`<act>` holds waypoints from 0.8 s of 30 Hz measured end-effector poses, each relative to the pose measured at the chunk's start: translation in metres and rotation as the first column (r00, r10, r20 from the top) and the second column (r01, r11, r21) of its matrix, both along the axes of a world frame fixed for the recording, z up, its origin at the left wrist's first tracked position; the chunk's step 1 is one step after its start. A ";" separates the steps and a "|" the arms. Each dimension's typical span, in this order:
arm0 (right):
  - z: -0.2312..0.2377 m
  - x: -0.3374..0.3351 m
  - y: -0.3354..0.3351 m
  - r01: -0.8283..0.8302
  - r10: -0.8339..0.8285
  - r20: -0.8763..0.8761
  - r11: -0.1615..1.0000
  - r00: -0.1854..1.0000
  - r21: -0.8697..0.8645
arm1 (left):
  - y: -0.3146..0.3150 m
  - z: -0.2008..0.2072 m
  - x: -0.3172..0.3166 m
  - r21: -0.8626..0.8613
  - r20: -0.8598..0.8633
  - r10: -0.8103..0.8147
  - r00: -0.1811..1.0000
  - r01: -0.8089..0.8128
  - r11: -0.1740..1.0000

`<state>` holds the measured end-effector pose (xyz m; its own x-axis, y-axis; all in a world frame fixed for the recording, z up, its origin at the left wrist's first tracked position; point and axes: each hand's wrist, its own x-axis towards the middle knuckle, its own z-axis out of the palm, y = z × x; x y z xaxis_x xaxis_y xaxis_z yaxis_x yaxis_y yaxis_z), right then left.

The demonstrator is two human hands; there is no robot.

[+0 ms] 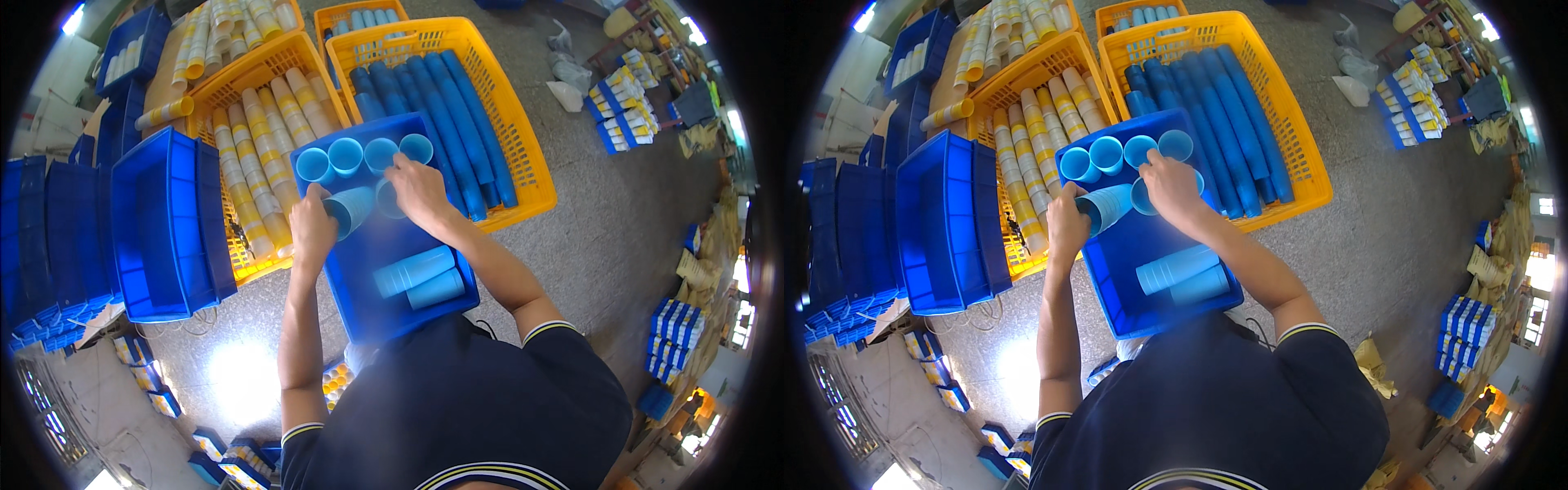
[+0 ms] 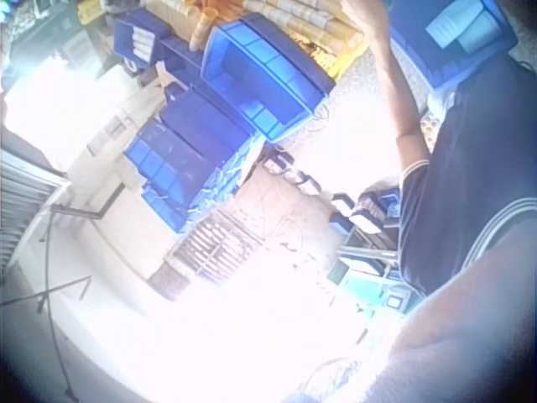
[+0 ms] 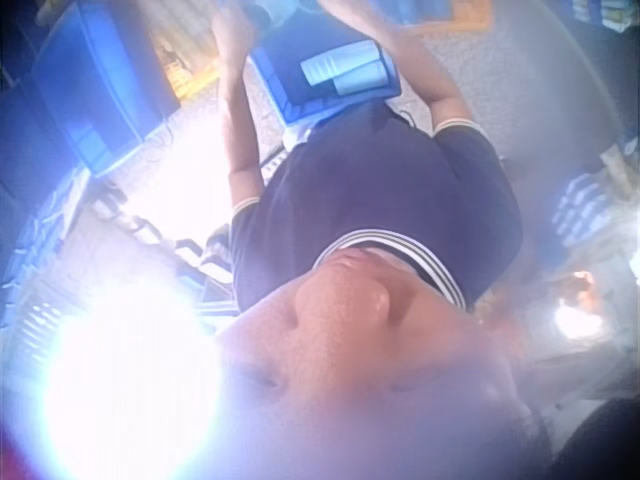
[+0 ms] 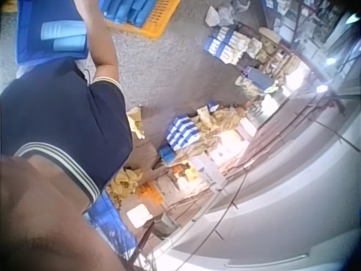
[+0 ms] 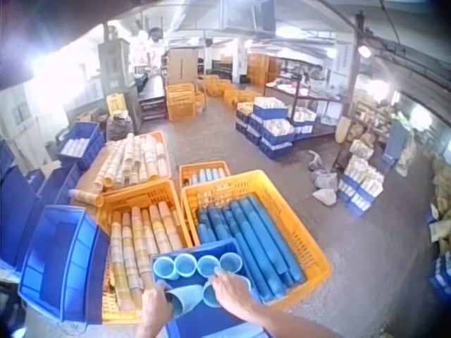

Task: The person picks up blue plastic trays and places cylindrical cups into them. They carry the trays to a green machine, insert cups into slots, and return to the storage area to repeat the process with different colored cups.

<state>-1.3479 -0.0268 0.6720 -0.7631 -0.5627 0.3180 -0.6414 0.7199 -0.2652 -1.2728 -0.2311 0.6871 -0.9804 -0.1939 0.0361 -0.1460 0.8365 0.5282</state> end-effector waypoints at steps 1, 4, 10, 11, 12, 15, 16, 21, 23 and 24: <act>0.001 -0.003 0.000 0.001 -0.001 -0.020 1.000 1.000 -0.002 | -0.002 0.001 -0.002 0.028 -0.011 0.008 1.000 -0.008 1.000; 0.004 -0.008 -0.001 0.046 -0.046 0.009 0.999 0.999 -0.004 | -0.002 0.005 -0.004 -0.058 -0.176 0.008 0.984 -0.019 0.998; 0.006 -0.009 -0.002 -0.036 0.036 -0.002 0.999 0.999 0.013 | -0.004 0.010 -0.004 -0.048 -0.003 0.051 0.999 -0.051 0.998; 0.007 -0.010 0.000 -0.070 0.070 -0.025 0.998 0.997 0.009 | -0.007 0.011 -0.004 -0.028 -0.002 0.051 0.999 -0.051 0.998; 0.007 -0.011 0.000 -0.055 0.056 -0.024 0.998 0.998 0.015 | -0.009 0.011 -0.004 -0.003 -0.007 0.039 0.999 -0.039 0.999; 0.014 -0.017 0.004 -0.020 0.021 -0.051 0.999 0.998 0.029 | -0.018 0.014 -0.001 0.069 -0.011 0.006 1.000 -0.005 0.998; 0.018 -0.019 0.006 -0.019 0.020 -0.027 1.000 0.999 0.023 | -0.021 0.017 0.001 0.097 -0.028 -0.003 1.000 0.005 0.995; 0.045 -0.025 0.012 -0.023 0.023 0.008 1.000 1.000 -0.005 | -0.029 0.037 0.031 0.120 -0.060 0.054 0.997 -0.046 0.992; 0.051 -0.021 0.011 -0.059 0.058 -0.012 0.995 0.998 -0.082 | -0.030 0.046 0.050 0.117 -0.091 0.085 0.992 -0.074 0.990; 0.051 -0.018 0.007 -0.087 0.085 -0.025 0.984 0.996 -0.152 | -0.030 0.050 0.060 0.121 -0.105 0.095 0.990 -0.082 0.989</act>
